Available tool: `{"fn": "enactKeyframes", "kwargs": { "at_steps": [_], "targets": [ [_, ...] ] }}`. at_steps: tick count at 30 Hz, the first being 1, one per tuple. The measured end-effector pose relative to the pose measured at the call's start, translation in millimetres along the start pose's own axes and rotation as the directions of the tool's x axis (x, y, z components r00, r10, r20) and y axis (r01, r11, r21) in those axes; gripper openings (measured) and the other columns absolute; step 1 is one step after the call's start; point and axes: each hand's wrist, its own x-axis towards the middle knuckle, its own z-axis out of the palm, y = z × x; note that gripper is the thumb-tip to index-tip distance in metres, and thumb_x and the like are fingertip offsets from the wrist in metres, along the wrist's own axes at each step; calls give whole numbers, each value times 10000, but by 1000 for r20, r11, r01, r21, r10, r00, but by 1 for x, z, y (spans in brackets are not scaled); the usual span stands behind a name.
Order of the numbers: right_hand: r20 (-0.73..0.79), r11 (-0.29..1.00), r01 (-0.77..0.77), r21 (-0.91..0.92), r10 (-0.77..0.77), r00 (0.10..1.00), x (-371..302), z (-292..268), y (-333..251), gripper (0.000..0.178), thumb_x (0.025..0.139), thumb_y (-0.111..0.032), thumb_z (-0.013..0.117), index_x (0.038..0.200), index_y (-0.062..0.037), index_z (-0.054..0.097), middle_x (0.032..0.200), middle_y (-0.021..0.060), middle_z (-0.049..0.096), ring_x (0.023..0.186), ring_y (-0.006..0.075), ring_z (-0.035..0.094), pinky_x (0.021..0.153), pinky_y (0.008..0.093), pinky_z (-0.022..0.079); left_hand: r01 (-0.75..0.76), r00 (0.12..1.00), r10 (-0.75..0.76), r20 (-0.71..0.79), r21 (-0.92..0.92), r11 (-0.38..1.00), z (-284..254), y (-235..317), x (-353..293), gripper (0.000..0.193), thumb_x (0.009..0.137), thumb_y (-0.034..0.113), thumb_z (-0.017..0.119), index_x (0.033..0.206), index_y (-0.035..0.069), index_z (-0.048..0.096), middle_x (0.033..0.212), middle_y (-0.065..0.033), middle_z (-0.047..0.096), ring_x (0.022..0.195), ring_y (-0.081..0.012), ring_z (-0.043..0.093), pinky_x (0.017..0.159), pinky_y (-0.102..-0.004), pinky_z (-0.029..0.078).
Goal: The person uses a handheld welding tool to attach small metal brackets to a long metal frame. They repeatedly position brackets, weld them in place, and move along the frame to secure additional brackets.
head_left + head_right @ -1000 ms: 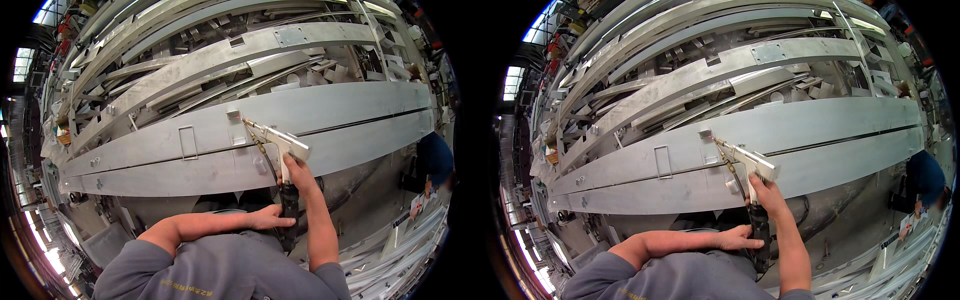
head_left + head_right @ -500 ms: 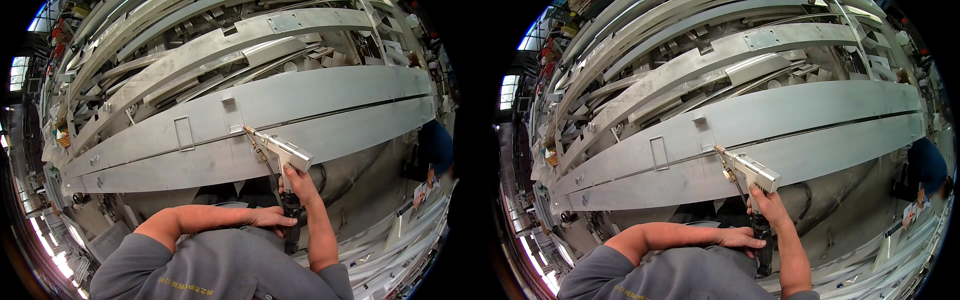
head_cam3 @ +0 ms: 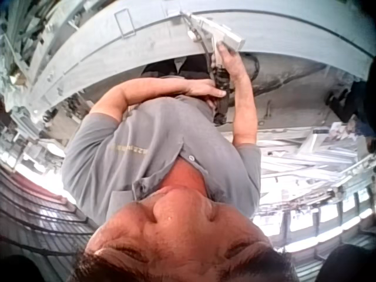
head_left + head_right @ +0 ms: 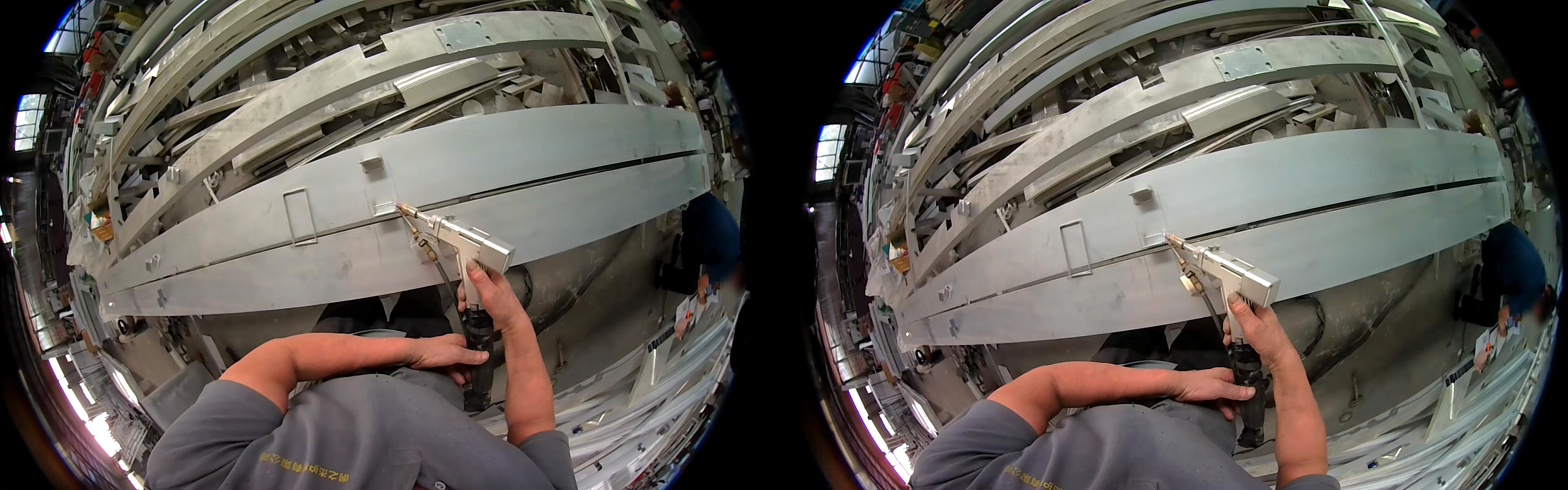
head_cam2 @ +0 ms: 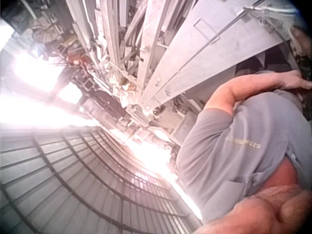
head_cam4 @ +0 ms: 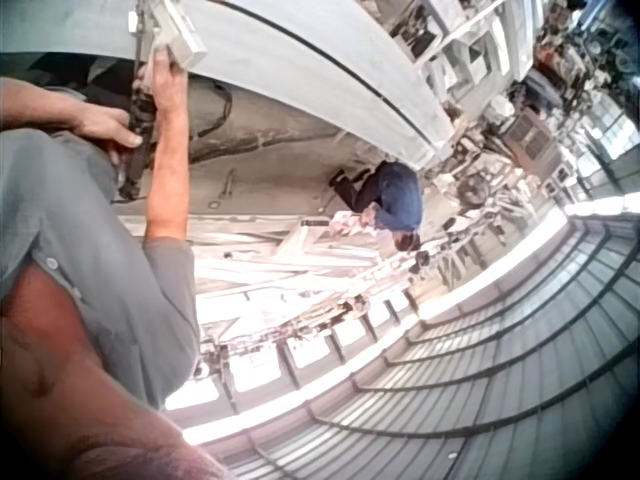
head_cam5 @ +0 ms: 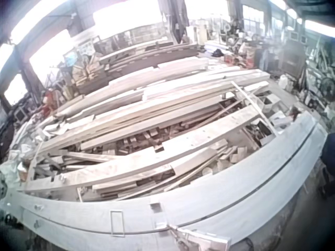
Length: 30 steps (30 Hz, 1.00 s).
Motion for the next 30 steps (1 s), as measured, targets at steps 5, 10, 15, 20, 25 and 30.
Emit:
{"fn": "enactKeyframes", "kwargs": {
  "at_steps": [5, 10, 15, 20, 25, 30],
  "targets": [
    [-2, 999, -19, 31, 19, 1000, -1, 2, -7, 469, 1002, -486, 572, 1086, -25, 573, 756, 60, 605, 613, 146, 610, 568, 291, 505, -33, 999, 32, -13, -45, 998, 2, -3, 4, 474, 1033, 457, 550, 1155, 4, 620, 1101, -58, 639, 987, -144, 621, 849, -292, 566],
    [16, 1000, -15, 13, 15, 1000, 1, -2, -3, 494, 995, -511, 578, 1087, -26, 575, 756, 62, 607, 615, 145, 614, 571, 291, 510, -22, 999, 21, -32, -35, 999, 3, -2, 3, 471, 1035, 451, 549, 1166, 4, 619, 1105, -54, 638, 989, -141, 624, 853, -293, 568],
    [24, 1000, -11, 18, 11, 1000, -1, -2, -7, 513, 985, -528, 586, 1088, -26, 575, 753, 62, 606, 613, 144, 615, 570, 289, 508, -20, 1000, 19, -22, -24, 1000, 5, 1, 3, 480, 1040, 448, 540, 1183, -3, 623, 1125, -67, 651, 1010, -145, 630, 856, -292, 569],
    [8, 999, -45, -10, 45, 999, -2, -3, -7, 489, 991, -504, 579, 1093, -26, 571, 754, 61, 606, 624, 143, 618, 575, 291, 507, 19, 1000, -19, -13, 9, 1000, 4, -1, 5, 490, 1042, 449, 535, 1196, -7, 629, 1138, -76, 659, 1030, -152, 630, 865, -287, 564],
    [-9, 999, -44, -11, 44, 999, -6, -3, -8, 438, 998, -458, 576, 1092, -30, 571, 764, 62, 616, 630, 146, 620, 576, 291, 505, 25, 1000, -25, 1, -12, 1000, 8, 2, 5, 500, 1042, 452, 531, 1214, -7, 629, 1120, -75, 663, 1005, -144, 630, 850, -281, 560],
    [-112, 996, 19, 87, -9, 994, -26, -12, -13, 412, 983, -408, 644, 1112, -19, 595, 755, 63, 630, 609, 159, 626, 563, 301, 514, -17, 1000, 17, -16, 39, 999, 19, 21, 2, 518, 1008, 483, 591, 1143, -18, 585, 991, -86, 660, 871, -147, 658, 788, -299, 564]
  ]
}}
